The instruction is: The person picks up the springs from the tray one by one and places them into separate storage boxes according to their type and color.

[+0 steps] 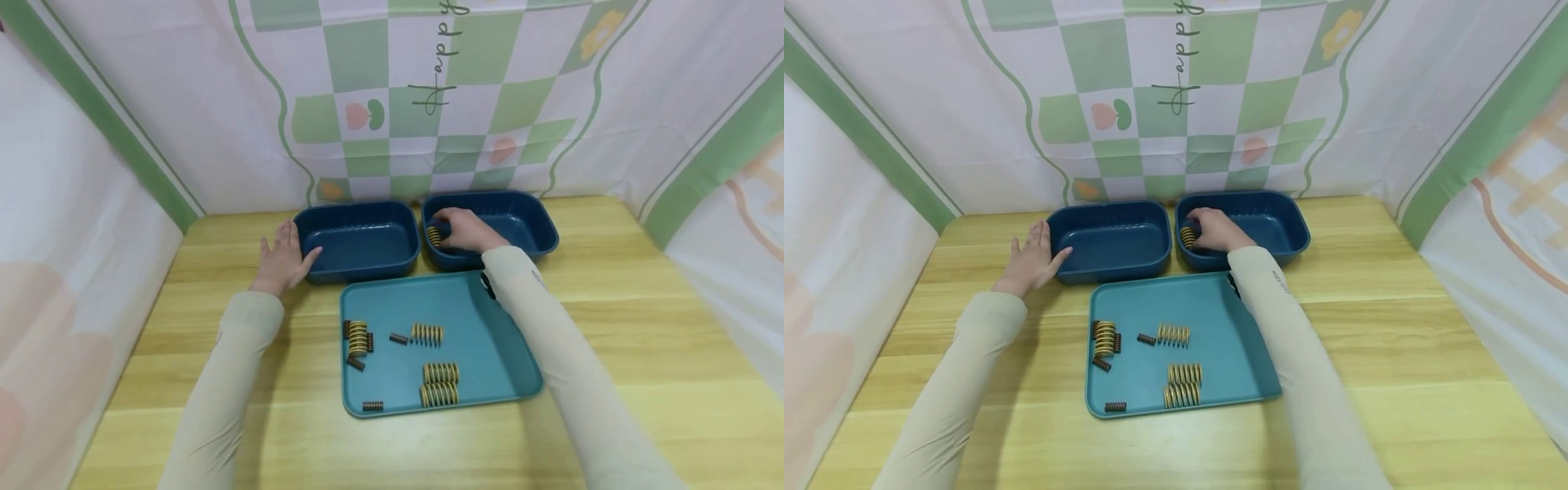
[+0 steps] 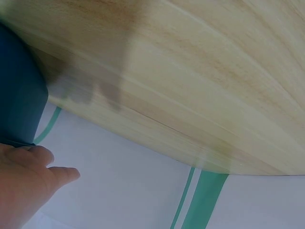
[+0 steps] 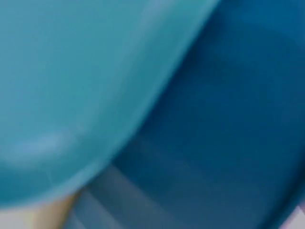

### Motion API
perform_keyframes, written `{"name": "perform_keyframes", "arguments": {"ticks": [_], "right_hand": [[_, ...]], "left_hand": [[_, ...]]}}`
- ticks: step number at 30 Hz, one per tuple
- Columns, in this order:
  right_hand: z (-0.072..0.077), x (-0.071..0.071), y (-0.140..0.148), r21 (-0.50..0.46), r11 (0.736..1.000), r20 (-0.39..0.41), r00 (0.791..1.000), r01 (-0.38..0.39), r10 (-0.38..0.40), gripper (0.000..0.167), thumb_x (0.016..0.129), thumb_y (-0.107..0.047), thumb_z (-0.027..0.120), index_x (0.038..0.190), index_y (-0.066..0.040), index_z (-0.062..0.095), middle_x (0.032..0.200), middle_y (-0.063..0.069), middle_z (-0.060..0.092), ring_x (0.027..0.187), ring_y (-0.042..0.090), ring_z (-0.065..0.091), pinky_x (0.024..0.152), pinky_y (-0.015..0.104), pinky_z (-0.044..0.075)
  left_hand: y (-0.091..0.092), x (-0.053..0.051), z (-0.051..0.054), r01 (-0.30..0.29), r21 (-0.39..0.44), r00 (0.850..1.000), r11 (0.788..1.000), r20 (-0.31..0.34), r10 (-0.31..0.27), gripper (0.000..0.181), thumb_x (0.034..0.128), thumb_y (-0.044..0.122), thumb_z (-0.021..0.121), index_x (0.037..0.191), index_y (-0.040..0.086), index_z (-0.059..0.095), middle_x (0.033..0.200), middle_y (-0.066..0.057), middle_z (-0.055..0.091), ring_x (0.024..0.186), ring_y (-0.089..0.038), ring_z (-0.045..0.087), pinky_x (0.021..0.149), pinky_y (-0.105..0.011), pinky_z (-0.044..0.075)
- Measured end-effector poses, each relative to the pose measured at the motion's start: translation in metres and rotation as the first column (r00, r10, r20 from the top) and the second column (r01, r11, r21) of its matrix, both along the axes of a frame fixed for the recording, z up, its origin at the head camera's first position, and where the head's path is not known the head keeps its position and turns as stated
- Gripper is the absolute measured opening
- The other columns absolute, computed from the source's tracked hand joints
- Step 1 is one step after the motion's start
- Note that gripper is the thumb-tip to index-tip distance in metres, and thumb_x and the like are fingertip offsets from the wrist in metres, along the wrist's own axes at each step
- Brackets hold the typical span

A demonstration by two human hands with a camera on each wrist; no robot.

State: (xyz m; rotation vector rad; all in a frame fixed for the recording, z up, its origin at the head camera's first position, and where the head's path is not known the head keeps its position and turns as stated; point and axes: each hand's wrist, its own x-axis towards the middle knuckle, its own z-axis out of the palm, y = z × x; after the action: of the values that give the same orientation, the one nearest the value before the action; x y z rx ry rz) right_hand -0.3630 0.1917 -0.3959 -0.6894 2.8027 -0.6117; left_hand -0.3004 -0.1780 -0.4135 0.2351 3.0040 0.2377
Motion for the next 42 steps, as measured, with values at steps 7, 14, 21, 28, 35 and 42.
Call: {"name": "perform_keyframes", "arguments": {"ticks": [7,14,21,28,35,42], "right_hand": [[0.033,0.035,0.003,-0.094,0.977,-0.138,0.975,-0.19,0.176,0.049,0.08,-0.003,0.074,0.126,0.0,0.056,0.126,0.016,0.056,0.116,0.033,0.052,0.094,0.047,0.043],[0.04,0.1,-0.013,-0.007,0.831,-0.133,0.825,-0.556,0.55,0.049,0.075,0.004,0.074,0.121,-0.003,0.061,0.122,0.013,0.06,0.114,0.029,0.055,0.093,0.043,0.046],[0.021,0.135,-0.024,0.011,0.714,-0.023,0.714,-0.7,0.7,0.053,0.073,0.009,0.072,0.122,-0.005,0.06,0.122,0.006,0.06,0.115,0.022,0.054,0.096,0.037,0.045],[0.005,0.14,-0.029,0.119,0.672,-0.059,0.671,-0.731,0.739,0.055,0.073,0.019,0.063,0.123,-0.005,0.059,0.123,0.006,0.059,0.115,0.02,0.054,0.096,0.033,0.044],[-0.001,0.139,-0.035,0.216,0.655,-0.111,0.648,-0.724,0.753,0.052,0.072,0.019,0.064,0.118,-0.007,0.062,0.116,0.004,0.06,0.11,0.018,0.056,0.092,0.031,0.047],[-0.003,0.136,-0.034,0.278,0.671,-0.125,0.667,-0.687,0.735,0.05,0.071,0.013,0.071,0.117,-0.006,0.062,0.115,0.006,0.061,0.108,0.019,0.057,0.09,0.032,0.048]], "left_hand": [[-0.002,-0.001,0.0,0.005,0.012,1.0,1.0,0.0,-0.005,0.085,0.0985,0.057,0.021,0.147,-0.01,0.0,0.154,-0.026,-0.001,0.142,-0.037,0.001,0.109,-0.061,0.002],[-0.004,-0.001,0.0,0.006,0.016,1.0,1.0,0.008,-0.006,0.086,0.0979,0.058,0.019,0.147,-0.009,-0.002,0.154,-0.024,-0.003,0.142,-0.036,0.0,0.109,-0.06,0.0],[-0.003,0.001,0.002,0.01,0.016,1.0,1.0,0.01,-0.01,0.087,0.0975,0.059,0.018,0.147,-0.01,-0.001,0.154,-0.026,-0.003,0.142,-0.037,0.0,0.109,-0.061,0.0],[-0.002,0.002,0.002,0.009,0.02,1.0,1.0,0.013,-0.009,0.086,0.0979,0.058,0.019,0.147,-0.009,-0.001,0.154,-0.025,-0.003,0.142,-0.036,0.0,0.109,-0.06,0.001],[-0.003,0.001,0.0,0.011,0.02,1.0,1.0,0.015,-0.011,0.086,0.0979,0.058,0.019,0.147,-0.009,-0.002,0.154,-0.025,-0.004,0.142,-0.036,-0.003,0.109,-0.06,-0.001],[-0.003,0.0,0.0,0.012,0.02,1.0,1.0,0.01,-0.012,0.086,0.0977,0.059,0.019,0.147,-0.009,-0.002,0.154,-0.025,-0.004,0.142,-0.037,0.0,0.109,-0.06,0.0]]}}
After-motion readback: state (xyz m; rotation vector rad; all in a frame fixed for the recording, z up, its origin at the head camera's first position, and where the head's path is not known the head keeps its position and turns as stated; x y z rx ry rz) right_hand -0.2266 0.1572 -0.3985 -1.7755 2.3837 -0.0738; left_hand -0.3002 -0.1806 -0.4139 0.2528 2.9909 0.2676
